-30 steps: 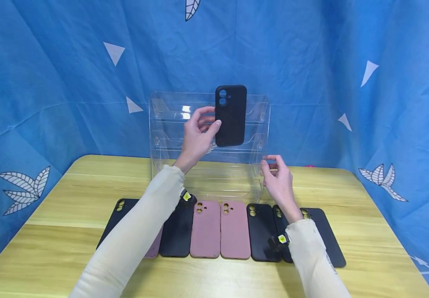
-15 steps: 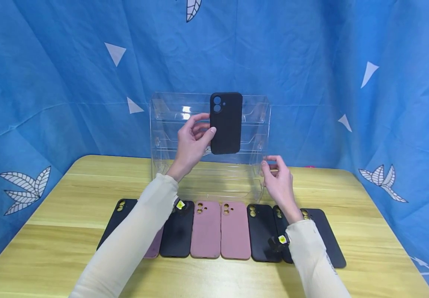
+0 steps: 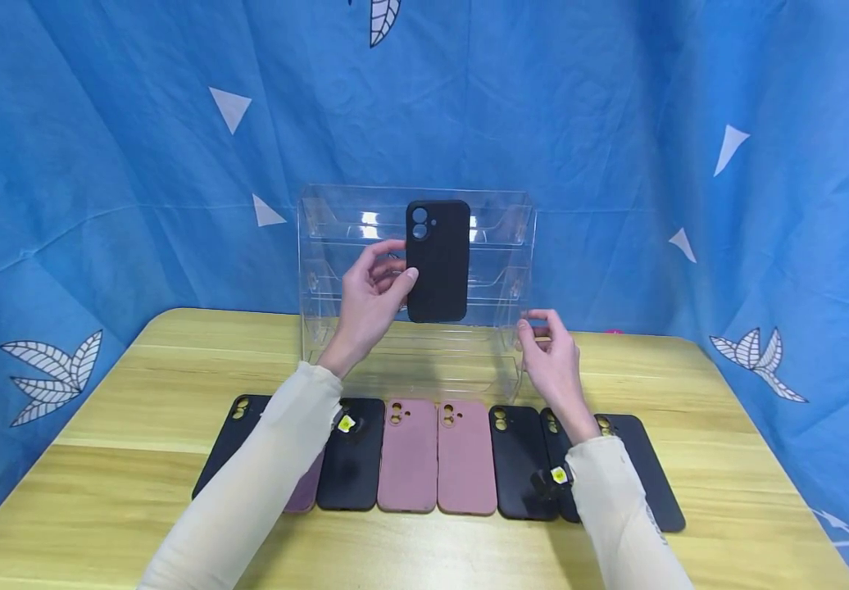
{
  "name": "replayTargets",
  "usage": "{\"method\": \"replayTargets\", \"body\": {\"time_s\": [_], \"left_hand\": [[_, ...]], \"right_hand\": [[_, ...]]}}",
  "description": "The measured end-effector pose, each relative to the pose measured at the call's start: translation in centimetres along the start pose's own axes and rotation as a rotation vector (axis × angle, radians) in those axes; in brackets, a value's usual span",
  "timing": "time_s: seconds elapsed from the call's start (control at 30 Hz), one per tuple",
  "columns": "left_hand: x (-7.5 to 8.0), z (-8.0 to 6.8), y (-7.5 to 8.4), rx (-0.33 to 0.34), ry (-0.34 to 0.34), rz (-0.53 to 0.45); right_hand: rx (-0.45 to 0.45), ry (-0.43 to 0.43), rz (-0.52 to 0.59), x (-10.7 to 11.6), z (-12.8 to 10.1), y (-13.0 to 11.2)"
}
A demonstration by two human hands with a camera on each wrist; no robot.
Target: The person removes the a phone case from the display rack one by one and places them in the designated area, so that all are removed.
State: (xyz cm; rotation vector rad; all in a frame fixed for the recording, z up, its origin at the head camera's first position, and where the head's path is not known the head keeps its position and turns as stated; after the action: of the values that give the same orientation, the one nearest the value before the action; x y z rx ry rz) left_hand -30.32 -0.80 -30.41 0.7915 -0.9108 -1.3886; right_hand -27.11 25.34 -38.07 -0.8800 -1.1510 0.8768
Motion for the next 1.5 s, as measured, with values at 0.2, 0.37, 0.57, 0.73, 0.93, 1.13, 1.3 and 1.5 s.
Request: {"method": "replayTargets", "body": {"time_s": [0.2, 0.37, 0.57, 0.73, 0.93, 1.13, 1.3, 1.5], "left_hand": [[0.4, -0.7, -0.1, 0.006, 0.001, -0.018], [0.9, -1.4, -0.4, 0.026, 0.006, -0.02], [1.8, -2.3, -0.9, 0.008, 0.013, -0.018], [2.5, -3.0, -1.3, 0.027, 0.016, -0.016], [3.2, -3.7, -1.7, 0.046, 0.022, -0.014], [3.7, -4.4, -2.0, 0.071, 0.017, -0.015], [4.4, -5.1, -2.2, 0.091, 0.022, -0.018], [5.8, -6.1, -2.1, 0.123, 0.016, -0.005]], "right_hand": [[0.017, -0.001, -0.004, 0.0, -0.1, 0.0], [0.02, 0.001, -0.005, -0.1, -0.1, 0.1], [0.021, 0.004, -0.004, -0.2, -0.1, 0.1], [0.024, -0.001, 0.013, -0.2, -0.1, 0.0], [0.028, 0.006, 0.023, -0.2, -0.2, 0.0], [0.027, 0.018, 0.017, -0.1, -0.3, 0.1], [0.026, 0.016, 0.015, -0.1, -0.3, 0.2], [0.025, 0.011, 0.017, -0.1, -0.4, 0.1]]}}
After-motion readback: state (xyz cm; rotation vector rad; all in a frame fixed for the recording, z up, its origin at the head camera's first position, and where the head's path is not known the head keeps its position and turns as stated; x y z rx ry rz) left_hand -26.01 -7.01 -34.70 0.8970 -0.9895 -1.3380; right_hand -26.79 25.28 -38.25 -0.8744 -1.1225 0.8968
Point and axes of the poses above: each hand's wrist, its own z-axis towards the middle knuckle, its own x-axis out of the back of the hand, y = z × x, the point moved 5 cm from there along z, towards the middle knuckle, and after that the axes turned 5 degrees about z, right-handed, at the moved point
